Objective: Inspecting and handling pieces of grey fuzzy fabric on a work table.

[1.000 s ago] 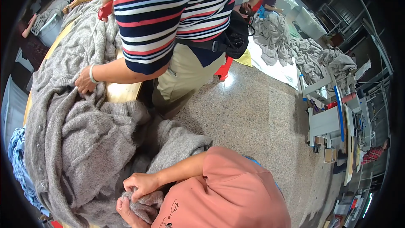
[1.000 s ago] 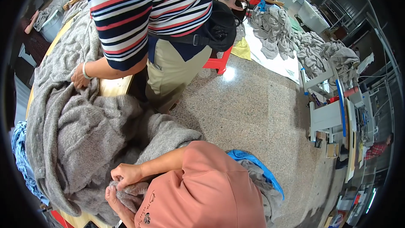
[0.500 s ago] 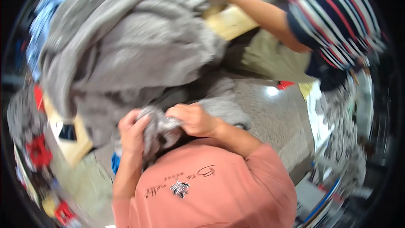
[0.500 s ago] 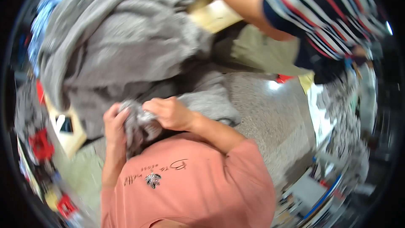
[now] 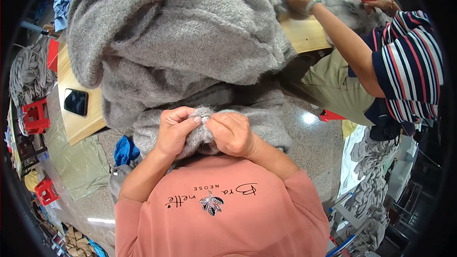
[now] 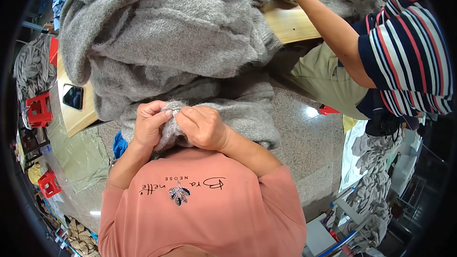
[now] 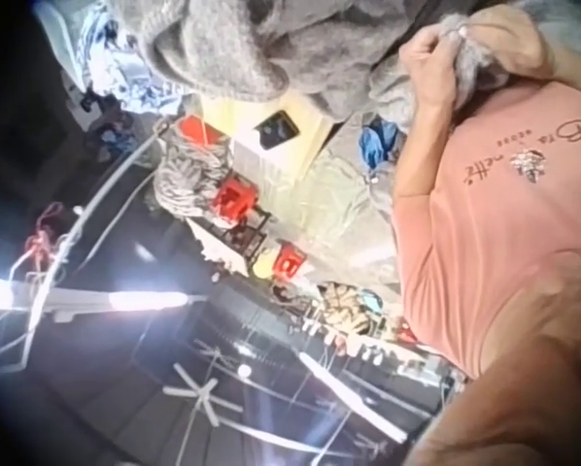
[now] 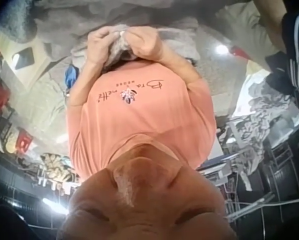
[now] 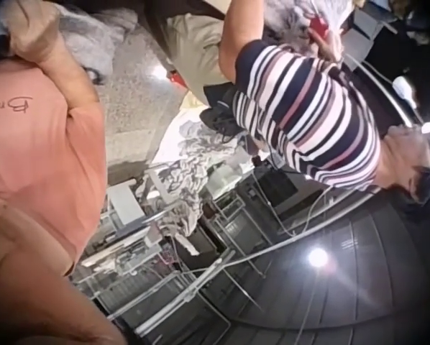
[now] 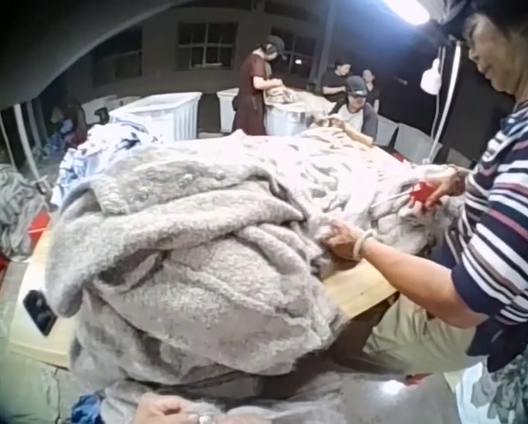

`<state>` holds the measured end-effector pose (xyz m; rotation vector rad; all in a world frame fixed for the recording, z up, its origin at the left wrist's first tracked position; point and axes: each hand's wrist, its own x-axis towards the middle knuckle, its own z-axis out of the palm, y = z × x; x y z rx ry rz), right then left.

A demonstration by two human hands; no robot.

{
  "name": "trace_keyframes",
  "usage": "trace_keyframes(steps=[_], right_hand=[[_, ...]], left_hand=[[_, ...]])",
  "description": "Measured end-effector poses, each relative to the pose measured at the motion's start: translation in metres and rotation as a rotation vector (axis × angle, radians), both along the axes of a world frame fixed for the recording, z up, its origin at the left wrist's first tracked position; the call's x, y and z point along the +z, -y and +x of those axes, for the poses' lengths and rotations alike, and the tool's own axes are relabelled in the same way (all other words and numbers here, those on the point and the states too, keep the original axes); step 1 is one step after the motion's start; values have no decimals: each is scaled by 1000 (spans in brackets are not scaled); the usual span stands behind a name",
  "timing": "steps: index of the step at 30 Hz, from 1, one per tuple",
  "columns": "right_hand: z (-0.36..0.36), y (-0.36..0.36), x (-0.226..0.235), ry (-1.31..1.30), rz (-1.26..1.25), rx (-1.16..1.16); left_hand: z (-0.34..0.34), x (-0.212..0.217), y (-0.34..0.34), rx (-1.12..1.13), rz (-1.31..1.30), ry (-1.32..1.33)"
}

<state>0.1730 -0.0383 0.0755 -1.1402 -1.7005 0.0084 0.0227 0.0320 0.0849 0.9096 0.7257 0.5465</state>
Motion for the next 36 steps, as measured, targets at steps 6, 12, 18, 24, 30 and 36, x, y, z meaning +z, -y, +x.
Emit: trace_keyframes(steps=[6,12,18,24,30,36], right_hand=[[-1,-5,-4,-22,-86,7],[0,-10,-9,-151,-233,62],[13,-14,-7,-453,-638,224],[13,-13,-8,-184,-658,215],[6,-8,-7,-546,-729,291],[-8,-1,-4,-472,-492,129]], left_hand=[[0,-6,0,69,48,-17],[-3,-10,-3,59,259,-137],[-2,-5,-3,26,597,-209],[-2,0,-3,13,975,-272],[-4,2,1,69,1119,-257],[-5,2,3,158,1371,-247]])
